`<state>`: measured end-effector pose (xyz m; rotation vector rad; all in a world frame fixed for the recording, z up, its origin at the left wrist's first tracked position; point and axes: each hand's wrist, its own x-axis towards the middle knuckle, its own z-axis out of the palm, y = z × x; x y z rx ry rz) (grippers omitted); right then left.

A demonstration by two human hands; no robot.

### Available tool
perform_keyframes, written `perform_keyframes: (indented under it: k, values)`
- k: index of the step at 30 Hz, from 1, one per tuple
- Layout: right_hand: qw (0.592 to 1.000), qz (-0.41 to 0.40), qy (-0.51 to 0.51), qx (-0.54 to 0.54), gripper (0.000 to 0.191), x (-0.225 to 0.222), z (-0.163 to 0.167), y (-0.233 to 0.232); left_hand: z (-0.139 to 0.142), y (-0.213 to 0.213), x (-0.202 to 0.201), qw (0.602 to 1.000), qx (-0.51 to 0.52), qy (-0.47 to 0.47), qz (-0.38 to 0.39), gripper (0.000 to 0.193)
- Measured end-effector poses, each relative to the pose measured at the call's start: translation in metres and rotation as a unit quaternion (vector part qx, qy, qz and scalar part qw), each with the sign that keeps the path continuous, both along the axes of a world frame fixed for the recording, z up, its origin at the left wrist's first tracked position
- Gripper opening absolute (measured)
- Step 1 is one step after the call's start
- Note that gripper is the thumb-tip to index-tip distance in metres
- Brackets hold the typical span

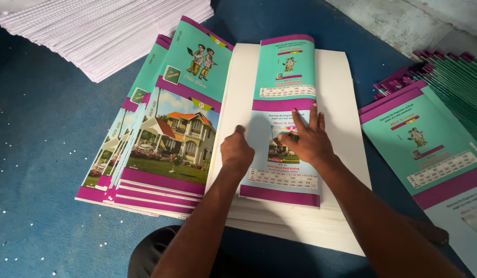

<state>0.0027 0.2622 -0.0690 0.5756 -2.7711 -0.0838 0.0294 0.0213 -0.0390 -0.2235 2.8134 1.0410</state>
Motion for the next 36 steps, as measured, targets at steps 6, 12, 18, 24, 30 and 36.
perform_keyframes:
  k: [6, 12, 18, 24, 30, 36]
  values:
    - [0.988, -0.110, -0.093, -0.062, 0.096, 0.004, 0.002, -0.007, 0.003, 0.007, -0.004, 0.995, -0.044, -0.056, -0.071, 0.056]
    - [0.986, -0.105, -0.114, -0.064, 0.100, 0.003, -0.010, -0.005, -0.002, 0.017, -0.021, 0.984, -0.098, -0.113, -0.101, 0.043]
    - [0.989, -0.099, -0.072, -0.077, 0.097, 0.015, -0.019, -0.008, -0.005, 0.024, -0.020, 0.977, -0.142, -0.086, -0.131, 0.036]
    - [0.983, -0.100, -0.126, -0.088, 0.095, 0.008, -0.013, -0.009, 0.014, 0.044, -0.014, 0.913, -0.322, -0.049, -0.246, 0.050]
    - [0.967, -0.072, -0.217, -0.110, 0.070, -0.004, -0.001, 0.015, 0.023, 0.035, -0.027, 0.935, -0.232, -0.063, -0.262, 0.078]
    - [0.959, 0.104, -0.176, -0.195, 0.042, 0.011, 0.013, 0.063, 0.028, 0.037, -0.026, 0.938, -0.201, -0.078, -0.272, 0.101]
